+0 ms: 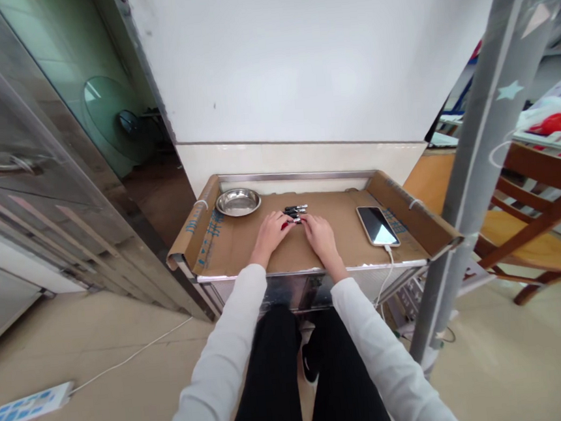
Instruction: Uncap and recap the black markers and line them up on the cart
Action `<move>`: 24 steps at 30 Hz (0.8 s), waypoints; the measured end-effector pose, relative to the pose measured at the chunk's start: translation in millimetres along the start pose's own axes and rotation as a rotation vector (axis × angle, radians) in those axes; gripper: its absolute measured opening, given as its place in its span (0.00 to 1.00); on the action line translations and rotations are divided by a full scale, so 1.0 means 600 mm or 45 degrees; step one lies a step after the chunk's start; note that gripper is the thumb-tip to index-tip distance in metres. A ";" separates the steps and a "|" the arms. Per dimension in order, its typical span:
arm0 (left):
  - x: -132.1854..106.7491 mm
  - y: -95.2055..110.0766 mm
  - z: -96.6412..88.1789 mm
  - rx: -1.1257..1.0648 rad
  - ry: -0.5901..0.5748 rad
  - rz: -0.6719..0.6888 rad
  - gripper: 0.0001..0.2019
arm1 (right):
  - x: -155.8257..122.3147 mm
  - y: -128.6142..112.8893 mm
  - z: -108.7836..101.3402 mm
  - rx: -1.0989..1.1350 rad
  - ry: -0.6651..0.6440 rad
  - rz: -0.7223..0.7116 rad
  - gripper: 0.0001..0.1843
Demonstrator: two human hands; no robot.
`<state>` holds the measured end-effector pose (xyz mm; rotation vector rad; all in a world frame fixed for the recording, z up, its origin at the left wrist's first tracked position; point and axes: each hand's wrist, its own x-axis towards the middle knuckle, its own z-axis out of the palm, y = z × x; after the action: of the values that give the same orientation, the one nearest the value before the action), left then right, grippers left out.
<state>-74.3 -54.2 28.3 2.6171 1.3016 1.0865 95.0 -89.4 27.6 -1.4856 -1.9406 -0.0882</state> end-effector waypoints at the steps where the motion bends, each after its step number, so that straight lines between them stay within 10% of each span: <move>1: 0.000 0.000 -0.001 0.008 0.006 -0.005 0.12 | 0.000 0.000 0.001 0.087 -0.027 -0.063 0.20; 6: -0.001 0.003 -0.003 0.196 0.118 -0.166 0.13 | 0.004 0.002 0.008 0.360 -0.051 -0.295 0.39; 13: -0.002 -0.004 0.002 0.435 0.112 -0.599 0.08 | 0.005 0.014 0.018 -0.079 0.030 -0.002 0.17; 24: -0.003 -0.020 0.017 0.348 0.152 -0.816 0.11 | 0.002 0.014 0.018 -0.282 -0.031 0.086 0.13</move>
<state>-77.6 -44.9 15.8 2.0242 2.2295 1.0048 97.2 -80.6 17.2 -1.7004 -1.9482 -0.2637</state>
